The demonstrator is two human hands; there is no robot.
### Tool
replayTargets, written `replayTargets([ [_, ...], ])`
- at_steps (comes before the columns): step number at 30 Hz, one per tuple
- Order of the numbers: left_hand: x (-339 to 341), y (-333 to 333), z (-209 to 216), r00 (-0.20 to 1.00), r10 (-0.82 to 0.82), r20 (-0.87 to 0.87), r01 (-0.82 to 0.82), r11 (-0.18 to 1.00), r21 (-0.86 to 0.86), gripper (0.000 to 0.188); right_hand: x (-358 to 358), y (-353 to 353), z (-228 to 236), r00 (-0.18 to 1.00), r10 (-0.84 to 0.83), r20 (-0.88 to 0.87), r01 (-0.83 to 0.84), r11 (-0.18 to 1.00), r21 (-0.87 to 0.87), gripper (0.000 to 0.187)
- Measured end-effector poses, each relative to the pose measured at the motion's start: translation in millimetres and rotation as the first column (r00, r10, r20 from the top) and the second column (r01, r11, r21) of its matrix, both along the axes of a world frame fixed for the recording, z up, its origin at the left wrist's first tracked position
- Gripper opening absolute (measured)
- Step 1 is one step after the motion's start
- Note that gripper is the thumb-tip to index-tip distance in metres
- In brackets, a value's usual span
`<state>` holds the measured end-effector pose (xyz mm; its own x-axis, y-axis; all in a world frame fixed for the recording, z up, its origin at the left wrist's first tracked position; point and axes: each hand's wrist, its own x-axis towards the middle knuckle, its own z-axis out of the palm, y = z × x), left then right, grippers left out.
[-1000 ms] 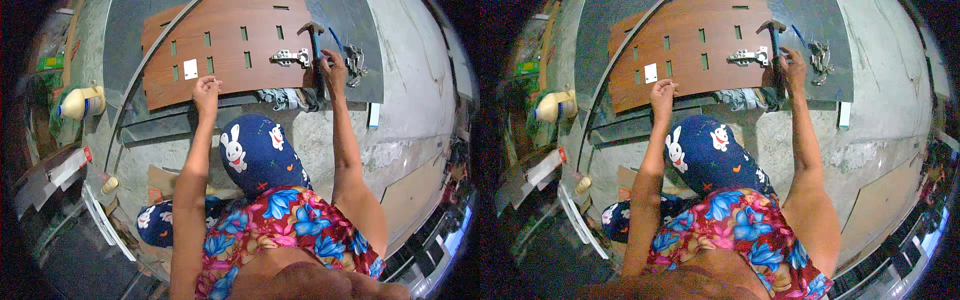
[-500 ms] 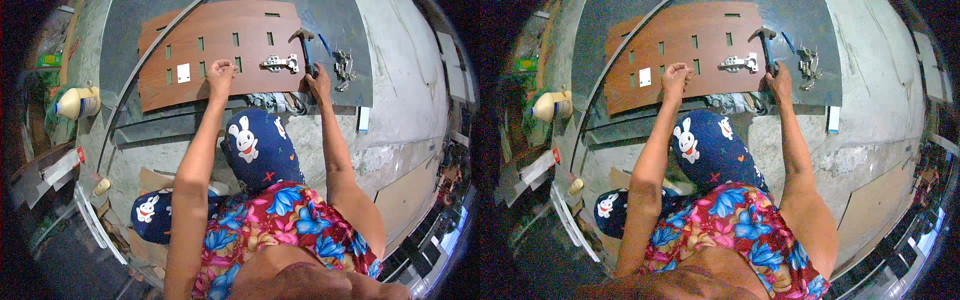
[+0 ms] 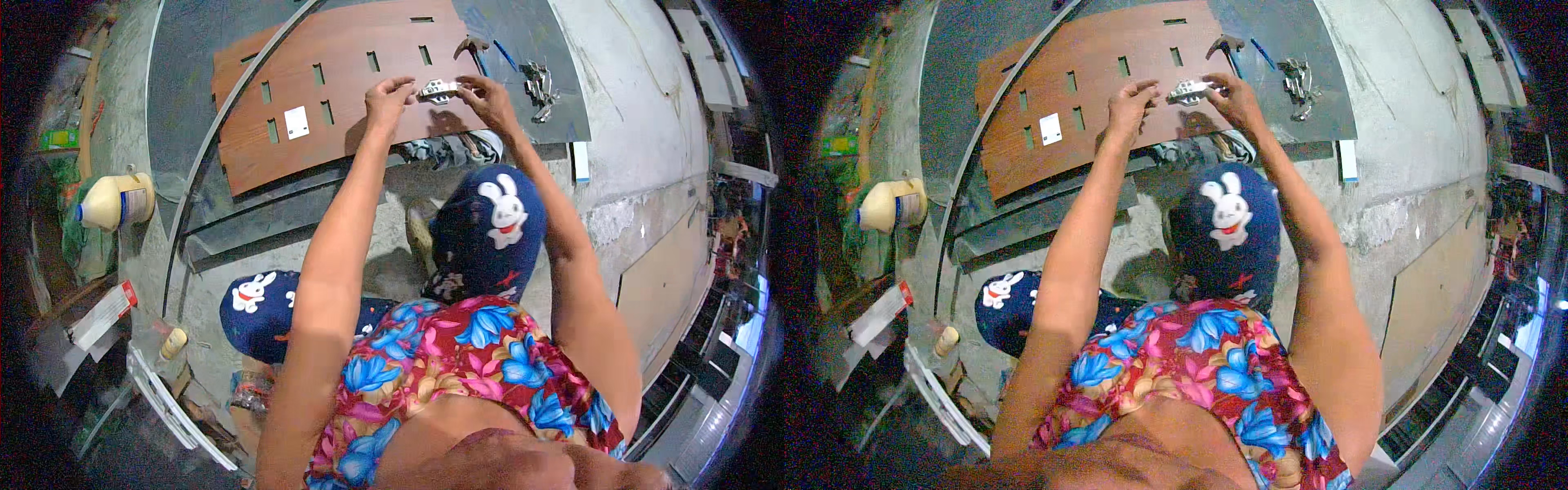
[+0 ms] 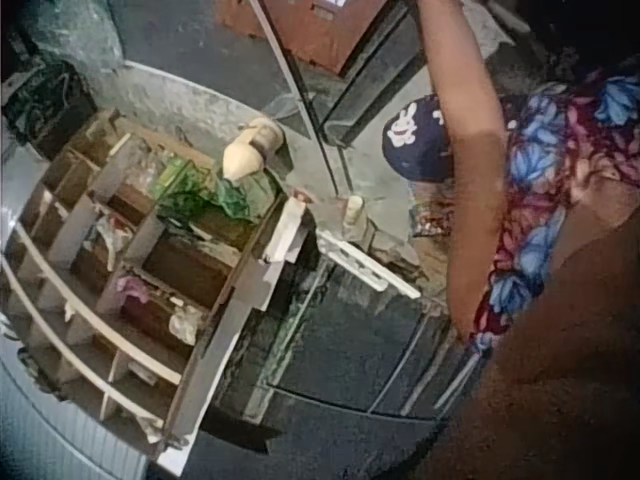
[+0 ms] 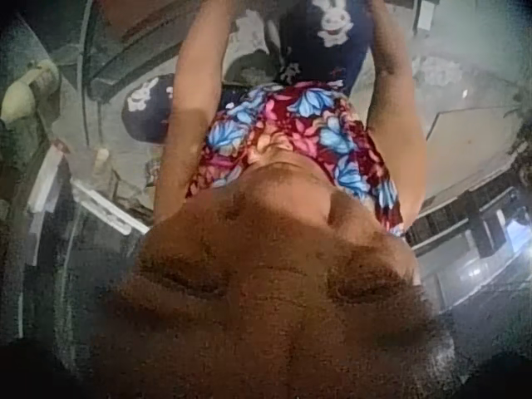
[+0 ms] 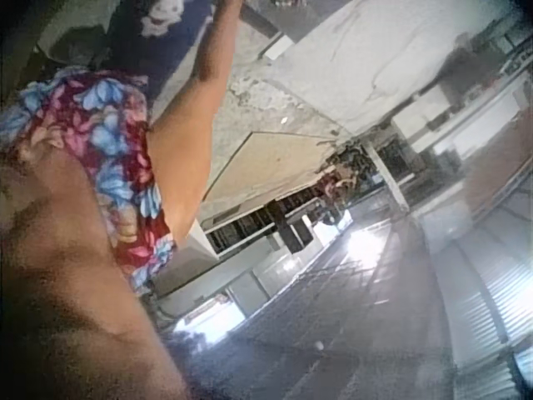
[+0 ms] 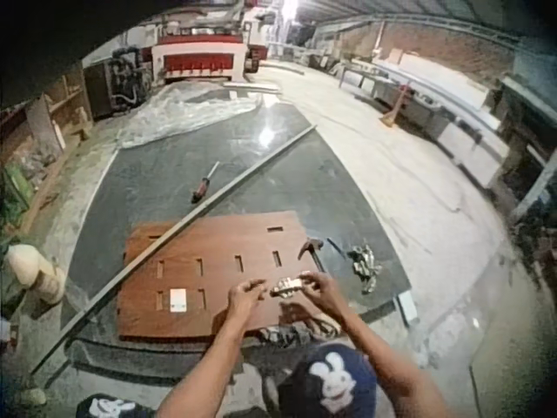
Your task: Installing metal hinges and a long metal guide rail onto a wooden furniture panel using a hammer.
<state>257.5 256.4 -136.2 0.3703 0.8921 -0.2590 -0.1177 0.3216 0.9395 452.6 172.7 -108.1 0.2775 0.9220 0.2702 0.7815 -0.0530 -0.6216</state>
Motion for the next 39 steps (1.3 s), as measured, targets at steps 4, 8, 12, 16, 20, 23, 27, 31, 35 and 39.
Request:
replayTargets([
  [4, 1.9, 6.5, 3.9, 0.991, -0.054, 0.119, 0.059, 0.997, -0.039, 0.019, -36.9, 27.7, 52.7, 0.831, 0.034, -0.556, -0.291, 0.877, -0.382, 0.032],
  [8, 10.0, 4.4, 22.6, 0.963, -0.118, 0.241, 0.132, 0.990, -0.044, 0.028, -21.9, 21.7, 62.7, 0.803, 0.121, -0.583, -0.402, 0.832, -0.382, 0.031],
  [12, 15.5, 3.1, 12.3, 0.941, -0.214, 0.264, 0.207, 0.977, 0.053, 0.038, -15.5, 16.4, 51.4, 0.698, -0.050, -0.714, -0.341, 0.854, -0.394, 0.030],
  [16, 18.6, -1.3, 1.3, 0.954, -0.249, 0.167, 0.232, 0.966, 0.113, 0.043, -16.4, 23.4, 34.3, 0.703, -0.049, -0.710, -0.332, 0.860, -0.388, 0.026],
  [20, 18.1, -4.7, -2.4, 0.981, -0.184, 0.057, 0.171, 0.969, 0.179, 0.040, -13.7, 26.5, 14.5, 0.672, 0.002, -0.741, -0.368, 0.868, -0.332, 0.023],
  [23, 21.0, -7.5, -7.3, 0.989, -0.149, 0.005, 0.145, 0.965, 0.218, 0.040, -11.5, 28.0, 7.2, 0.663, -0.048, -0.747, -0.336, 0.873, -0.355, 0.020],
  [27, 33.6, -11.5, -15.7, 0.996, -0.002, 0.094, -0.013, 0.986, 0.165, 0.038, -1.3, 27.5, 0.2, 0.660, -0.049, -0.750, -0.271, 0.915, -0.299, 0.017],
  [31, 36.0, -14.4, -3.3, 0.885, 0.197, -0.421, 0.033, 0.878, 0.478, 0.028, 28.0, 21.2, -20.2, 0.715, -0.178, -0.676, -0.033, 0.957, -0.287, 0.016],
  [35, 32.1, -10.8, -17.7, 0.882, 0.164, -0.442, 0.097, 0.854, 0.511, 0.029, 33.0, 30.0, -30.9, 0.779, -0.118, -0.616, -0.033, 0.973, -0.228, 0.016],
  [39, 35.7, -15.4, -20.6, 0.823, 0.227, -0.521, 0.183, 0.762, 0.621, 0.030, 30.6, 41.7, -35.6, 0.879, -0.034, -0.475, -0.089, 0.968, -0.233, 0.015],
])
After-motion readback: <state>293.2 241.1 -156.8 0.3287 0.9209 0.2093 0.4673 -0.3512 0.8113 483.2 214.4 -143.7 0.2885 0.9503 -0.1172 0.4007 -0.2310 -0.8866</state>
